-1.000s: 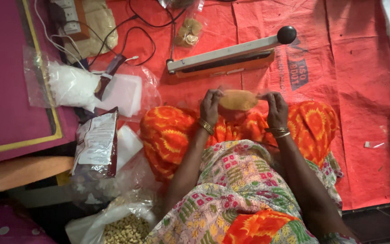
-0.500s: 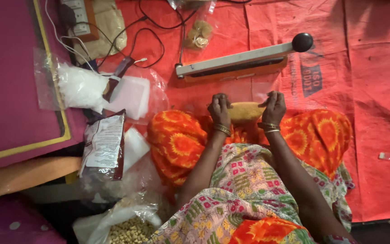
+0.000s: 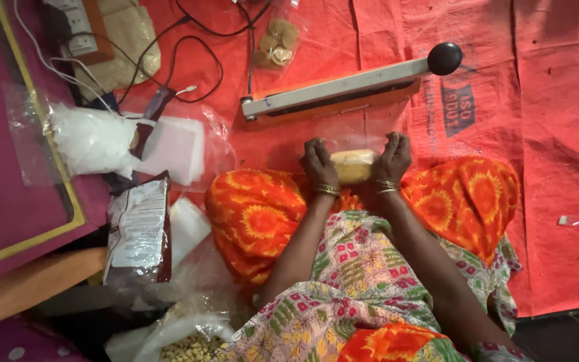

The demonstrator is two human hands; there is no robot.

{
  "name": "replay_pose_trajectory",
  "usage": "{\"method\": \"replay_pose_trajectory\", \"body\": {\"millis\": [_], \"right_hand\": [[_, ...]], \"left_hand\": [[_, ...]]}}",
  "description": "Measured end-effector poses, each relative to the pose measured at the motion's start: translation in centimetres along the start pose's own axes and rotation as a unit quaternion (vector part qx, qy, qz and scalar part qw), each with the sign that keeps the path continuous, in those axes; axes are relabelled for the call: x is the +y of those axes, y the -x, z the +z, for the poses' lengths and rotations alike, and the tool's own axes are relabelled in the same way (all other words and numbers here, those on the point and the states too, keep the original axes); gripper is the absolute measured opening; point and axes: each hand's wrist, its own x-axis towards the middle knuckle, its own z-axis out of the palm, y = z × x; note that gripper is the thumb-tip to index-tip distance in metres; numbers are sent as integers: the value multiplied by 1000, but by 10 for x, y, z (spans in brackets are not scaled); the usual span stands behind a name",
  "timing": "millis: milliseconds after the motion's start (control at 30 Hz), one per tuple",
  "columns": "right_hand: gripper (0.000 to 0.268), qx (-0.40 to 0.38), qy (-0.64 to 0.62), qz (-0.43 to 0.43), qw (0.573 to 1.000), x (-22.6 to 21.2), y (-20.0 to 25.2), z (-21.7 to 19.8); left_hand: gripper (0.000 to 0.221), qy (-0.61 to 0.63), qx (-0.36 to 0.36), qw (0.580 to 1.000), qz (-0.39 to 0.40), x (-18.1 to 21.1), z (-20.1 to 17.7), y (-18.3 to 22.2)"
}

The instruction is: The person sits on the floor and repeatedly fills small clear plastic bags with a yellow grain-like substance. She places each filled bag into a heat-sealing machine to seal it, then sets the sealed bag aside. The process is repeated for multiple bags.

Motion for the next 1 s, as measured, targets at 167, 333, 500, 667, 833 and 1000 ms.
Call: {"method": "replay_pose_trajectory", "body": {"millis": [167, 333, 500, 667, 833, 1000], "right_hand": [[24, 14, -23, -3, 1000, 10, 0, 7], [25, 17, -77, 20, 997, 19, -3, 16], [25, 3, -29, 42, 999, 15, -2, 14], [19, -35, -119, 55, 991, 11, -11, -4], [21, -87, -129, -43, 987, -24, -34, -29], [28, -153, 27, -214, 964, -81, -39, -52]], "left_hand": [[25, -47, -9, 999, 24, -1, 1, -1], [23, -51, -20, 998, 4, -11, 8, -3], [22, 0, -12, 1000, 18, -28, 12, -4], [12, 189, -118, 967, -122, -57, 8, -1], [8, 327, -182, 916, -145, -73, 10, -4], [10, 351, -214, 902, -134, -70, 3, -8]]}}
